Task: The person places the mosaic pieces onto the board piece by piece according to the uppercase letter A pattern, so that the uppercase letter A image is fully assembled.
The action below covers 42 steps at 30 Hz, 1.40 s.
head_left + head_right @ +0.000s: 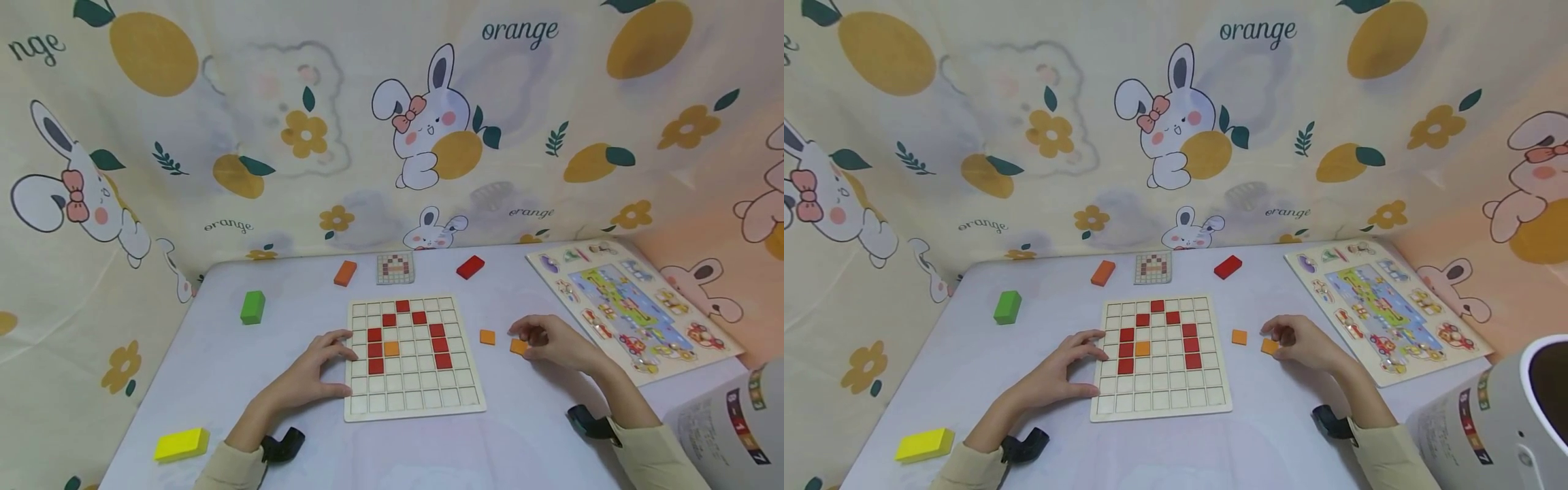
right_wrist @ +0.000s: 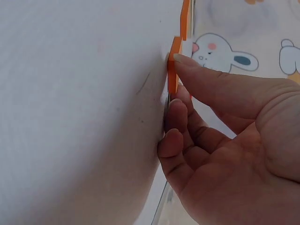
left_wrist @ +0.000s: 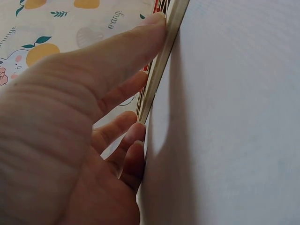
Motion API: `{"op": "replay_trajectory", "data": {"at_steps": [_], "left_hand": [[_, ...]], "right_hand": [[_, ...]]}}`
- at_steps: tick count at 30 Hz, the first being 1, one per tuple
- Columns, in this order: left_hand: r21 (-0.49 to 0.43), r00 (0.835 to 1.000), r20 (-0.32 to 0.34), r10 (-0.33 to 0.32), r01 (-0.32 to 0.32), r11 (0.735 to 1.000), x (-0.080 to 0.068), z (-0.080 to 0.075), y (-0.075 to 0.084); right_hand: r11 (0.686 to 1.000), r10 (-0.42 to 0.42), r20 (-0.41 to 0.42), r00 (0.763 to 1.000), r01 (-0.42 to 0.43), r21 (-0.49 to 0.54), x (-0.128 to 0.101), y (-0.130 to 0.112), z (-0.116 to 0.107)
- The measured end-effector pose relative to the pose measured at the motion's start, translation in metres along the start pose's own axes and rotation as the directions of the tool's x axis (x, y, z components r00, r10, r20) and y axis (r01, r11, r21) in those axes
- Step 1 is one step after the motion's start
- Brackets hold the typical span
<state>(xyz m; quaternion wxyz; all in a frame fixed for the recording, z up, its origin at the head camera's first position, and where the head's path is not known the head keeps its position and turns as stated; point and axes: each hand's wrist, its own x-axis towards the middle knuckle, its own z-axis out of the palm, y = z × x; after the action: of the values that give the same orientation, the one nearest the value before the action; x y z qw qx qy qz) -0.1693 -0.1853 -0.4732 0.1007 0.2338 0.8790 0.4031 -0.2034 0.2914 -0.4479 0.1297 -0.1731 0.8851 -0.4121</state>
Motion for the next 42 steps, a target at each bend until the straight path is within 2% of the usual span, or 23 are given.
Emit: {"op": "replay_trajectory", "data": {"at_steps": [9, 14, 17, 21, 25, 28, 32, 42], "left_hand": [[-0.002, 1.0, -0.001, -0.01, 0.01, 1.0, 0.0, 0.001, -0.001], [-0.005, 1.0, 0.002, -0.006, 0.006, 1.0, 0.0, 0.0, -0.002], [-0.002, 1.0, 0.001, 0.002, -0.002, 1.0, -0.001, -0.001, -0.002], [0.001, 1.0, 0.003, 0.005, -0.005, 1.0, -0.002, -0.001, -0.004], [0.001, 1.0, 0.002, 0.003, -0.003, 1.0, -0.002, -0.002, -0.006], [-0.002, 1.0, 0.004, 0.0, 0.0, 1.0, -0.002, -0.002, -0.005], [-0.009, 1.0, 0.01, -0.004, 0.004, 1.0, 0.0, -0.001, -0.004], [-0.006, 1.0, 0.009, 0.0, 0.0, 1.0, 0.001, 0.0, -0.004]], "right_hand": [[1.0, -0.018, 0.013, 1.0, 0.018, -0.023, 0.002, -0.003, 0.003], [0.998, -0.06, 0.008, 0.998, 0.06, -0.024, 0.013, -0.014, 0.01], [0.996, -0.088, 0.02, 0.996, 0.088, -0.008, 0.029, -0.029, 0.021], [0.991, -0.133, 0.078, 0.988, 0.133, 0.01, 0.055, -0.056, 0.042], [0.979, -0.204, 0.151, 0.967, 0.199, 0.05, 0.082, -0.082, 0.067], [0.971, -0.234, 0.211, 0.949, 0.218, 0.097, 0.097, -0.094, 0.084], [0.968, -0.243, 0.247, 0.938, 0.22, 0.117, 0.105, -0.102, 0.098], [0.974, -0.228, 0.239, 0.944, 0.225, 0.041, 0.108, -0.105, 0.107]]}}
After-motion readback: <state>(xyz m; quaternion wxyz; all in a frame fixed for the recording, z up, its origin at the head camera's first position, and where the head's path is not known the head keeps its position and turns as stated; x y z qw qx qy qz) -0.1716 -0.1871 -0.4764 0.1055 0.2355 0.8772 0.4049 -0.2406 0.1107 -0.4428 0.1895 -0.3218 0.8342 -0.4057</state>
